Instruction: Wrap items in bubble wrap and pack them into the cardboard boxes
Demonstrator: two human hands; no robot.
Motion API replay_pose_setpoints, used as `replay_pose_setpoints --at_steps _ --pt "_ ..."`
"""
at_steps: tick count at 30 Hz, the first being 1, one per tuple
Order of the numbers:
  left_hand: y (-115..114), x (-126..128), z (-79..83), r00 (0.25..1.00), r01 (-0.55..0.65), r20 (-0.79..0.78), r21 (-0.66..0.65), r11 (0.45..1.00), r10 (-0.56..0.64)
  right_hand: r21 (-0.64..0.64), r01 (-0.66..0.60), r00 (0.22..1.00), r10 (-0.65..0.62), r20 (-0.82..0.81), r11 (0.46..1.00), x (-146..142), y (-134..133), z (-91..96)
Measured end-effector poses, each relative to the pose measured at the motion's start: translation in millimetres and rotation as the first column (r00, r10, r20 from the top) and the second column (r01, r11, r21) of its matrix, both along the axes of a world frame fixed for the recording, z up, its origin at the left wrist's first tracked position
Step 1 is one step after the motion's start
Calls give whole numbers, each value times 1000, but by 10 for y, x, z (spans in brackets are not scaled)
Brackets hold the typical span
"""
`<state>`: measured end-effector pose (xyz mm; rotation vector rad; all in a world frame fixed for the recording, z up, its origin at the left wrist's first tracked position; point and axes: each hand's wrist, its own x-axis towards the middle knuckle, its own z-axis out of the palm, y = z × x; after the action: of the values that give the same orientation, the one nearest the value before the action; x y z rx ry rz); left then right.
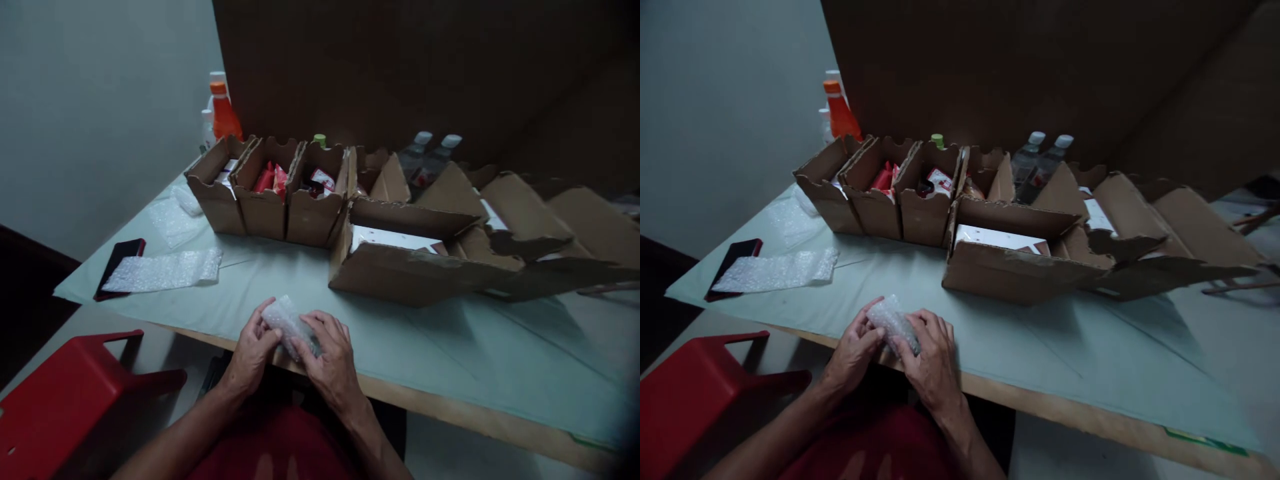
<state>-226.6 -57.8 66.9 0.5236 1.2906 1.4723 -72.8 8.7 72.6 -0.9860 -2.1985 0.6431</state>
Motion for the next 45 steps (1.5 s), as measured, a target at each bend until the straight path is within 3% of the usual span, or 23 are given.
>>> replay_pose_setpoints --at_steps 2,5,8,10,13,17,21,22,23,24,26,27,29,31,33,35,36,38,40,42,45 --pt "-50 23 0 977 59 -205 -26 998 -63 -104 15 998 -21 -57 994 77 11 36" --pt "-101 70 -31 899 133 -421 3 991 -119 -263 -67 988 26 -155 963 141 11 145" --pt "-57 113 -61 894 185 -423 54 981 -146 -328 -47 970 -35 -242 944 178 5 237" --pt "9 137 -53 887 314 -366 30 949 -282 -374 -20 953 -95 -288 927 234 17 254" --pt "106 180 6 786 529 -339 -62 847 -516 -399 -22 951 -103 -290 917 400 80 242" --pt "227 219 140 644 669 -419 -100 737 -641 -401 -73 986 5 -167 913 701 194 337" --pt "497 127 286 482 846 -296 -89 526 -825 -305 -117 991 130 21 945 1021 282 713" --pt "604 94 309 479 860 -244 -64 506 -844 -282 -108 993 116 12 953 1112 321 842" --pt "725 67 321 517 846 -201 -30 532 -832 -276 -94 996 88 -33 957 1207 378 977" --pt "856 51 322 598 795 -171 3 606 -783 -276 -73 993 42 -114 958 1304 458 1111" --pt "1119 64 288 806 585 -150 48 810 -573 -275 2 937 -98 -335 961 1485 693 1348" --pt "1237 91 256 881 460 -149 56 886 -449 -270 58 884 -175 -434 961 1561 840 1440" --pt "1412 169 169 950 283 -151 48 958 -273 -228 200 798 -293 -527 953 1672 1153 1561" --pt "1493 238 71 964 225 -153 40 973 -217 -106 396 816 -402 -416 912 1728 1413 1613" --pt "1499 266 -18 964 220 -159 42 975 -211 141 571 821 -562 -104 809 1727 1552 1645" --pt "1475 258 -82 964 215 -167 43 976 -205 394 569 677 -683 275 722 1669 1575 1704" --pt "1464 249 -103 964 215 -171 44 976 -205 469 514 575 -695 432 718 1622 1561 1752" --pt "1454 236 -122 961 222 -179 47 974 -211 507 404 413 -646 642 762 1502 1536 1872" --pt "1458 239 -123 957 234 -190 54 971 -220 454 341 326 -556 765 823 1377 1552 1992" --pt "1465 252 -120 953 243 -202 61 968 -227 379 313 296 -469 832 871 1273 1616 2070" --pt "1471 265 -129 949 251 -213 70 965 -232 285 266 314 -362 877 921 1181 1749 2073"
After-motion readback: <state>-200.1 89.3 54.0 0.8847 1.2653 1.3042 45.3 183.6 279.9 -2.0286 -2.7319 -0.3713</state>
